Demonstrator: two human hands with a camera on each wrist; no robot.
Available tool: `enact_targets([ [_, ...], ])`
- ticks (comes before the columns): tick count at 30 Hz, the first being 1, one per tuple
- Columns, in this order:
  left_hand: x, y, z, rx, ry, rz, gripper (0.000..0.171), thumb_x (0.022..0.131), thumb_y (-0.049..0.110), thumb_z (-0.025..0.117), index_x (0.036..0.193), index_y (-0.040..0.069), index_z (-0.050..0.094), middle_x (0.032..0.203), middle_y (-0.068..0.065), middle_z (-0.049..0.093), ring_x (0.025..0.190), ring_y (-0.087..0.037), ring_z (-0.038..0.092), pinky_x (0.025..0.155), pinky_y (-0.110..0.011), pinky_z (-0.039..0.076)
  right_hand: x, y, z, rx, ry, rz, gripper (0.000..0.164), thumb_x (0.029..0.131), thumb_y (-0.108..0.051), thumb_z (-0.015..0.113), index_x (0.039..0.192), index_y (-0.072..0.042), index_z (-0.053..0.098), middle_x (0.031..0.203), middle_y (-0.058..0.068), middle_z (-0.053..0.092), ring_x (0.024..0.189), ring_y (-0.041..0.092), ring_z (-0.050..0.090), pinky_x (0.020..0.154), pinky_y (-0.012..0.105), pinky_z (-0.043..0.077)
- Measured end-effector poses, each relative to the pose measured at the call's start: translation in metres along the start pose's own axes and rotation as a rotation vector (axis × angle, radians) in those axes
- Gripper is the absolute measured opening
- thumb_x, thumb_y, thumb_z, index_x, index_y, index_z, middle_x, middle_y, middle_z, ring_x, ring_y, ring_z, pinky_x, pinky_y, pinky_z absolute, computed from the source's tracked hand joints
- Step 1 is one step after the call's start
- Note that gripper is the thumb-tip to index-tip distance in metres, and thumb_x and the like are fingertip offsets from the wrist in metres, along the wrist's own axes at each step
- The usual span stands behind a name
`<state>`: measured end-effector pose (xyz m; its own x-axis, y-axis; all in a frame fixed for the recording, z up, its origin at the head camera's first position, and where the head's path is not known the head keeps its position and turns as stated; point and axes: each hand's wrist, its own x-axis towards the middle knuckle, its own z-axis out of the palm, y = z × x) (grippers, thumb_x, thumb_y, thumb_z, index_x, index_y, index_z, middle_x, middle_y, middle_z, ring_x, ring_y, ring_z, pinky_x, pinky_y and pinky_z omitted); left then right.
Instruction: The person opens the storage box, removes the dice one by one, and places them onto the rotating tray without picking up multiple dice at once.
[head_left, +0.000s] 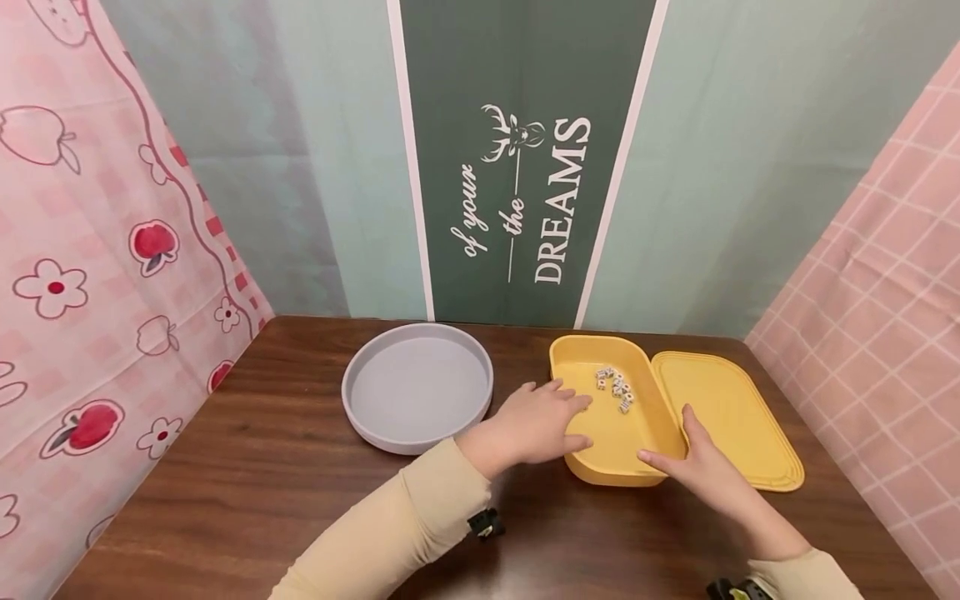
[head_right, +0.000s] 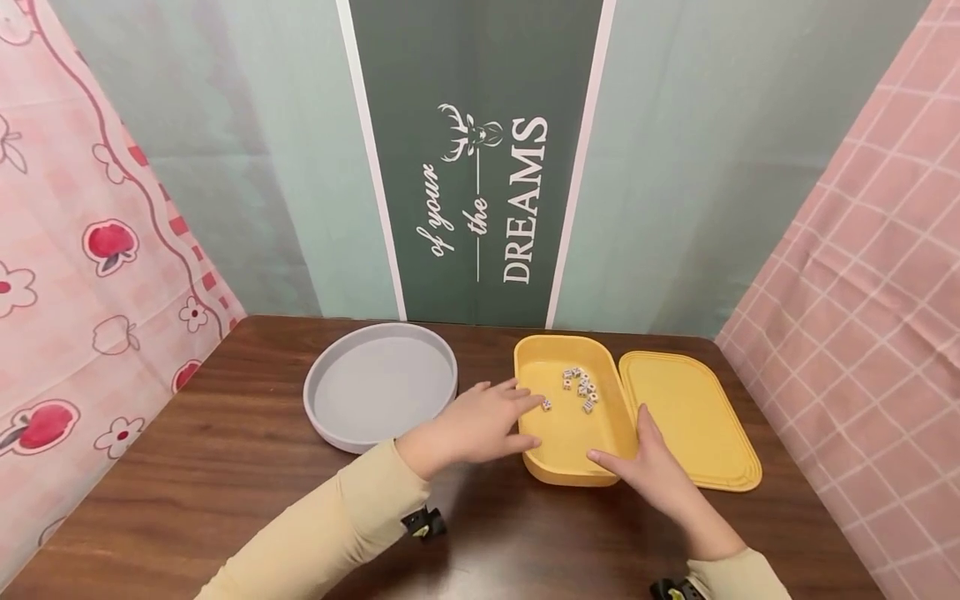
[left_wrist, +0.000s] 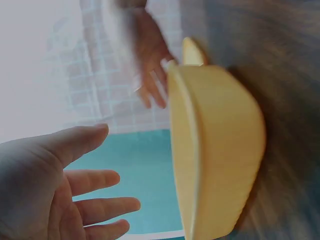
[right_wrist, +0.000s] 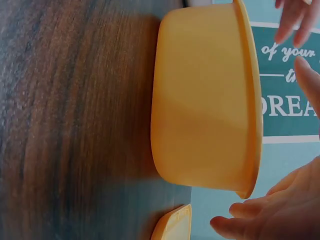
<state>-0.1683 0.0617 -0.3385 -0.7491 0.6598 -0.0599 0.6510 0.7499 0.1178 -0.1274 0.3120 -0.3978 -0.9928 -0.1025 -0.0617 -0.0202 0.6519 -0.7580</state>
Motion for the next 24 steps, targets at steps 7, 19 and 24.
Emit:
enact_targets([
  [7, 0.020, 0.002, -0.011, -0.113, 0.002, -0.077, 0.054, 0.090, 0.052, 0.052, 0.137, 0.028, 0.047, 0.134, 0.009, 0.050, 0.127, -0.011, 0.040, 0.098, -0.036, 0.037, -0.001, 0.004, 0.007, 0.014, 0.008, 0.000, 0.111, 0.082, -0.028, 0.071, 0.137, 0.017, -0.015, 0.140, 0.043, -0.010, 0.130, 0.056, -0.002, 0.100, 0.065, 0.010],
  [19, 0.058, -0.006, -0.002, -0.294, 0.061, -0.187, 0.049, 0.089, 0.051, 0.054, 0.130, 0.025, 0.055, 0.122, 0.010, 0.059, 0.104, -0.008, 0.056, 0.082, -0.030, 0.047, 0.004, 0.010, 0.011, -0.019, -0.036, -0.012, 0.115, 0.081, -0.028, 0.073, 0.133, 0.021, -0.017, 0.137, 0.046, -0.016, 0.128, 0.057, -0.009, 0.098, 0.067, 0.007],
  [24, 0.071, -0.011, 0.002, -0.353, 0.078, -0.221, 0.047, 0.091, 0.048, 0.054, 0.129, 0.022, 0.057, 0.124, 0.008, 0.058, 0.109, -0.010, 0.055, 0.084, -0.031, 0.046, 0.006, 0.010, 0.013, -0.064, -0.041, 0.004, 0.118, 0.078, -0.032, 0.075, 0.134, 0.022, -0.015, 0.137, 0.046, -0.016, 0.128, 0.056, -0.012, 0.098, 0.066, 0.006],
])
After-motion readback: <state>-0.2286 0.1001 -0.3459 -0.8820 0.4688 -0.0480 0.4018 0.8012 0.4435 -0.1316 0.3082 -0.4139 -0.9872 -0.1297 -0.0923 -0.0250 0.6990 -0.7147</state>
